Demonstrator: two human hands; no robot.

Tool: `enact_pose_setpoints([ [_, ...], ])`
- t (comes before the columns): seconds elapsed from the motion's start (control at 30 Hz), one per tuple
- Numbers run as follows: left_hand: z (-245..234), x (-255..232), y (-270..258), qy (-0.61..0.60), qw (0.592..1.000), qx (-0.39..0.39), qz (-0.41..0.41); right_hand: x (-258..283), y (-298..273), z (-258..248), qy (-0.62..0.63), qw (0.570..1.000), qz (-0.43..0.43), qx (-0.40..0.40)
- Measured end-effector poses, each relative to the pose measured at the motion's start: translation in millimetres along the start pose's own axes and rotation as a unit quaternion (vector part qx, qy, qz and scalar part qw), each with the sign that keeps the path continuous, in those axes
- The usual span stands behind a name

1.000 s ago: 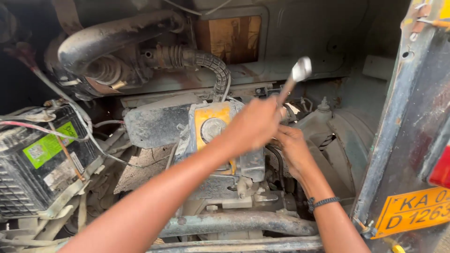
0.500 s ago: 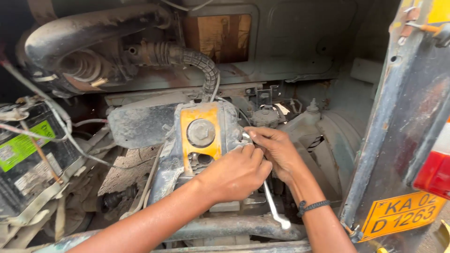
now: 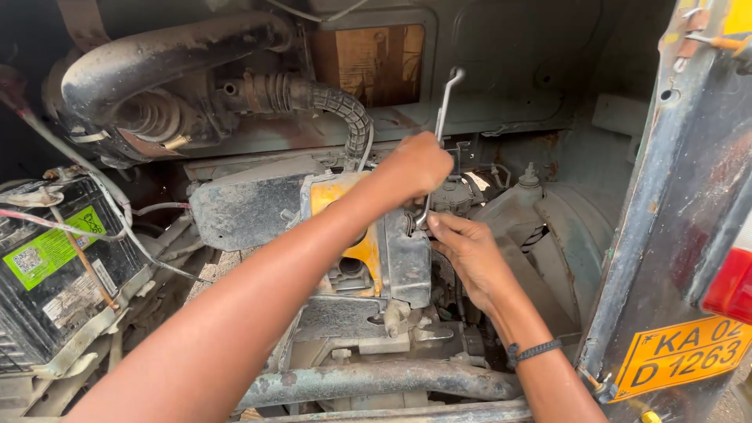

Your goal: Repairing or servicing the engine compartment of an auto-rickshaw using wrenches.

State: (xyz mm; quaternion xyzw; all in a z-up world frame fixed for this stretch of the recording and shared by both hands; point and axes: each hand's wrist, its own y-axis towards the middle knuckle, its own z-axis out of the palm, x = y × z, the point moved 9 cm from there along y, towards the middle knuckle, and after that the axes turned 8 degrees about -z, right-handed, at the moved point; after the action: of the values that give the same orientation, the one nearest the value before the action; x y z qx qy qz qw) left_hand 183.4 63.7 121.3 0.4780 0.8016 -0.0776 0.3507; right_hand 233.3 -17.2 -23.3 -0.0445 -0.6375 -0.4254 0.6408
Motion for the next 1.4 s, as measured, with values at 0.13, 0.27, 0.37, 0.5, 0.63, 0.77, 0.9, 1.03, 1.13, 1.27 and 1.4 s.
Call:
enact_pose_setpoints([
  [0.13, 14, 27, 47, -0.024, 0.996, 0.053, -0.072, 14, -6, 12, -0.022, 0.999, 0.029, 0.012],
  [0.27, 4, 6, 1, 0.019, 0.999, 0.039, -0.013, 14, -5, 7, -0.052, 0.998, 0.005, 0.041],
  [0.37, 8, 6, -49, 0.035, 0.993, -0.038, 0.104, 17, -3, 6, -0.058, 0.995, -0.049, 0.066],
  [0.5, 71, 23, -172, 0.316, 0.797, -0.139, 0.496, 36, -6, 15, -0.026, 0.996, -0.053, 0.073],
  [0.63, 70, 27, -166, 0.298, 0.783, -0.109, 0.536, 46, -9, 13, -0.019, 0.995, -0.087, 0.044],
  [0.77, 23, -13, -130, 0.109, 0.891, -0.128, 0.421, -20, 11, -29, -0.001, 0.999, -0.037, -0.007],
  [0.9, -12, 1, -35, -0.050, 0.971, -0.128, 0.197, 9, 3, -3, -0.098, 0.994, -0.054, 0.007],
  [1.03, -23, -12, -14, 0.061, 0.855, -0.327, 0.398, 29, -1, -1, -0.109, 0.990, -0.090, -0.027],
  [1.13, -14, 8, 13, -0.247, 0.963, -0.048, 0.093, 23, 1, -14, -0.164, 0.980, -0.096, -0.066],
  [1.27, -1, 11, 27, -0.134, 0.991, -0.015, 0.010, 15, 0, -6, -0.113, 0.989, -0.090, -0.028],
  [1.4, 10, 35, 77, -0.071, 0.993, 0.039, -0.084, 15, 0, -5, -0.125, 0.989, -0.078, -0.027],
])
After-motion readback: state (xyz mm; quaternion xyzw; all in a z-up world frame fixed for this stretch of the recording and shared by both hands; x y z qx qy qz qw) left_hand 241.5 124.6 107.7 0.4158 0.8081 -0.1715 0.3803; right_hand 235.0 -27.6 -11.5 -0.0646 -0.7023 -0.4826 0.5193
